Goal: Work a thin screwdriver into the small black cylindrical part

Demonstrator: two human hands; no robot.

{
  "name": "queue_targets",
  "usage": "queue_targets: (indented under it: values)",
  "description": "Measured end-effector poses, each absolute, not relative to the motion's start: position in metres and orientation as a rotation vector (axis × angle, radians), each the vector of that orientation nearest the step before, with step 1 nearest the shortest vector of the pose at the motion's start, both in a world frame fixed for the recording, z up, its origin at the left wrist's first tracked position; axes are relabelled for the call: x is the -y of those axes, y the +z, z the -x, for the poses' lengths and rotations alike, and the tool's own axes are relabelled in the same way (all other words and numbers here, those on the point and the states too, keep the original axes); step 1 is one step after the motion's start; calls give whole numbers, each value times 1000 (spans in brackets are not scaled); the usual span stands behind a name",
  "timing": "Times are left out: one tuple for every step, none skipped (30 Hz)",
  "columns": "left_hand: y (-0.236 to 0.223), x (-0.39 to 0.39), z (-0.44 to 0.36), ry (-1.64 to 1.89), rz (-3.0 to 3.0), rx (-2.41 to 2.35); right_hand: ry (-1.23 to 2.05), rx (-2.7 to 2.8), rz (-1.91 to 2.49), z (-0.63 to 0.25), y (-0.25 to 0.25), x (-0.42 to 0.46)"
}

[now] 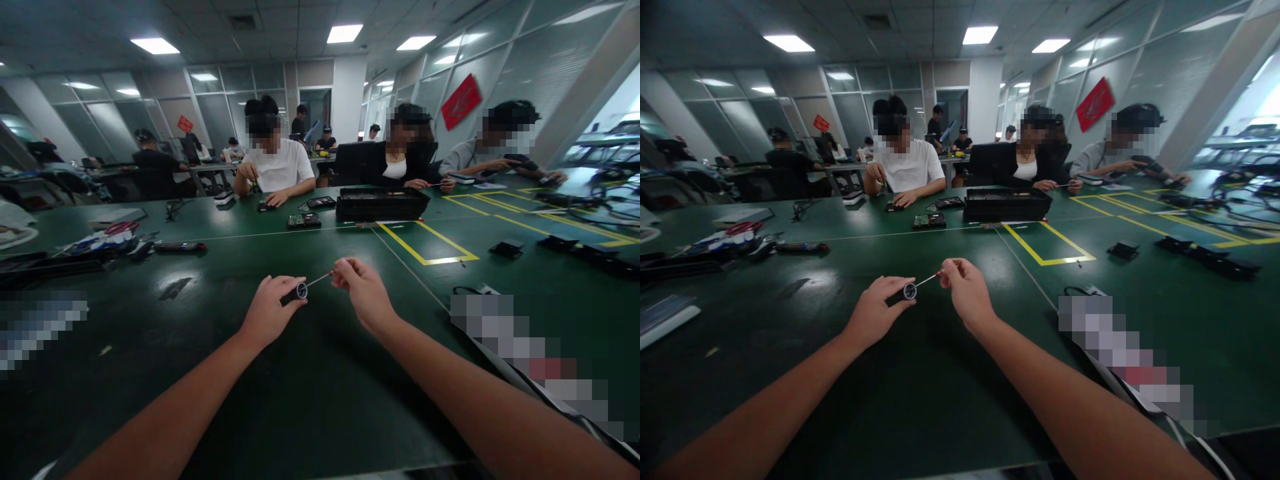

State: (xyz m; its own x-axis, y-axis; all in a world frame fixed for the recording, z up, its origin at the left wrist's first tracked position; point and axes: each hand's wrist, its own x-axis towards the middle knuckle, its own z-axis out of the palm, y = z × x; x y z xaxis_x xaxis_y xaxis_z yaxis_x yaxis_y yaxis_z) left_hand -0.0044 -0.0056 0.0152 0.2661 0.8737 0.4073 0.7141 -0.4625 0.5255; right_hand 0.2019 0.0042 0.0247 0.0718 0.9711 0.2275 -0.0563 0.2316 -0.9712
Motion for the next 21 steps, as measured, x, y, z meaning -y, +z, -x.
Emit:
queue_targets:
  values:
    - [16, 6, 3, 987, -2313, -1489, 1101, 1079, 1012, -203, 21, -8]
    - [17, 5, 3, 983, -2312, -1507, 1122, 967, 1024, -204, 18, -12]
    - [17, 5, 3, 969, -2300, -1524, 1090, 900, 1051, -205, 16, -15]
    - [16, 4, 3, 948, -2285, -1533, 1063, 889, 1070, -205, 14, -17]
    - [15, 4, 3, 924, -2276, -1533, 1039, 893, 1084, -206, 13, -18]
    - [14, 3, 4, 902, -2272, -1526, 1013, 915, 1088, -206, 12, -18]
    - [12, 3, 5, 887, -2273, -1517, 993, 944, 1085, -206, 12, -17]
    - [11, 2, 6, 878, -2273, -1509, 975, 976, 1079, -206, 12, -16]
    - [10, 2, 7, 874, -2273, -1504, 956, 1011, 1071, -205, 13, -15]
    - [10, 2, 7, 872, -2272, -1501, 936, 1044, 1063, -205, 14, -14]
    - [10, 3, 7, 871, -2271, -1499, 919, 1077, 1055, -204, 15, -12]
    - [10, 3, 7, 866, -2273, -1494, 905, 1108, 1047, -203, 16, -11]
    - [11, 4, 6, 859, -2276, -1488, 892, 1142, 1039, -203, 17, -10]
    - [12, 4, 6, 849, -2279, -1484, 876, 1176, 1033, -203, 17, -9]
    - [13, 5, 5, 838, -2281, -1484, 856, 1215, 1035, -203, 18, -7]
    - [13, 5, 4, 830, -2281, -1487, 832, 1260, 1043, -203, 19, -6]
    - [14, 6, 3, 826, -2282, -1491, 805, 1306, 1055, -203, 19, -5]
    - [14, 6, 3, 828, -2283, -1496, 779, 1344, 1070, -203, 19, -5]
    - [15, 7, 3, 831, -2284, -1497, 757, 1372, 1086, -204, 20, -4]
    - [15, 7, 2, 833, -2285, -1496, 740, 1390, 1101, -204, 20, -4]
    - [15, 7, 2, 830, -2285, -1493, 729, 1398, 1111, -204, 19, -4]
